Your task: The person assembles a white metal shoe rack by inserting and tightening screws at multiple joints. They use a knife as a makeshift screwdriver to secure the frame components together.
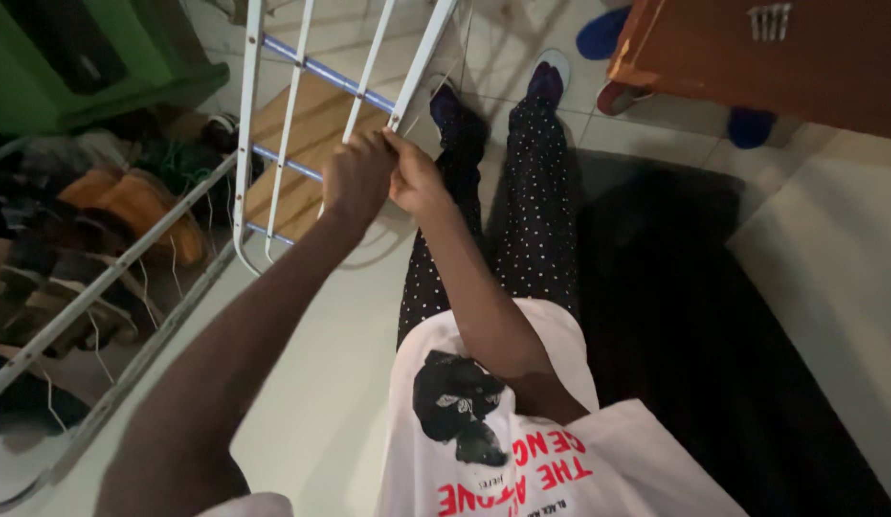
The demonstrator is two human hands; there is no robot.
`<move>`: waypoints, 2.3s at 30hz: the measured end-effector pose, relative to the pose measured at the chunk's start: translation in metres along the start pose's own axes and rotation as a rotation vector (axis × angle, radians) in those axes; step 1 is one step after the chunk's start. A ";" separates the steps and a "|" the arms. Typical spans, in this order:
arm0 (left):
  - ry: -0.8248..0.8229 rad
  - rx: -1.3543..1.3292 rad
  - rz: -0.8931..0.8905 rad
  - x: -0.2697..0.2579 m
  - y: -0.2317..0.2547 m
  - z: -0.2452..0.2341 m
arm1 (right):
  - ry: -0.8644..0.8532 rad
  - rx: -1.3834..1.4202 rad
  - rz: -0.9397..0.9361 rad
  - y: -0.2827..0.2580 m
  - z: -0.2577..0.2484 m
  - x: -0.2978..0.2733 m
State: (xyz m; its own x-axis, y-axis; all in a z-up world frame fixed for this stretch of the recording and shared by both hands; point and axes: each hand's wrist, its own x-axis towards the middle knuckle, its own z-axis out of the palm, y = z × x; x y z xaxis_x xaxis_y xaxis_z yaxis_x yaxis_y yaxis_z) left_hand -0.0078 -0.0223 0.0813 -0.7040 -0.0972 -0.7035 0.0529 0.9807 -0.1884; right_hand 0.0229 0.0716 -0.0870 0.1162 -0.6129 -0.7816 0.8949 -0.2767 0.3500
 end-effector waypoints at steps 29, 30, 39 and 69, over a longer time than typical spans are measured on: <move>0.183 -0.241 -0.091 0.014 -0.005 0.044 | -0.345 0.038 -0.025 -0.014 0.072 -0.081; 0.150 -0.331 -0.194 0.016 0.003 0.056 | -0.402 0.070 -0.022 -0.013 0.078 -0.088; -0.119 -0.624 -0.322 -0.005 -0.004 0.033 | -0.036 -0.106 -0.061 0.009 -0.013 0.006; 0.264 -1.435 -0.880 0.014 0.087 0.026 | 0.054 -0.726 0.119 -0.098 0.033 -0.052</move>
State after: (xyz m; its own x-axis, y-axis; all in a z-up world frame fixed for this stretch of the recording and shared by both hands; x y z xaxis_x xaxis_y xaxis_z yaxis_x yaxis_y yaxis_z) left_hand 0.0050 0.0572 0.0373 -0.2666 -0.7697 -0.5800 -0.9175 0.0185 0.3973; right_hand -0.0851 0.1068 -0.0637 0.2344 -0.5658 -0.7905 0.9326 0.3605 0.0185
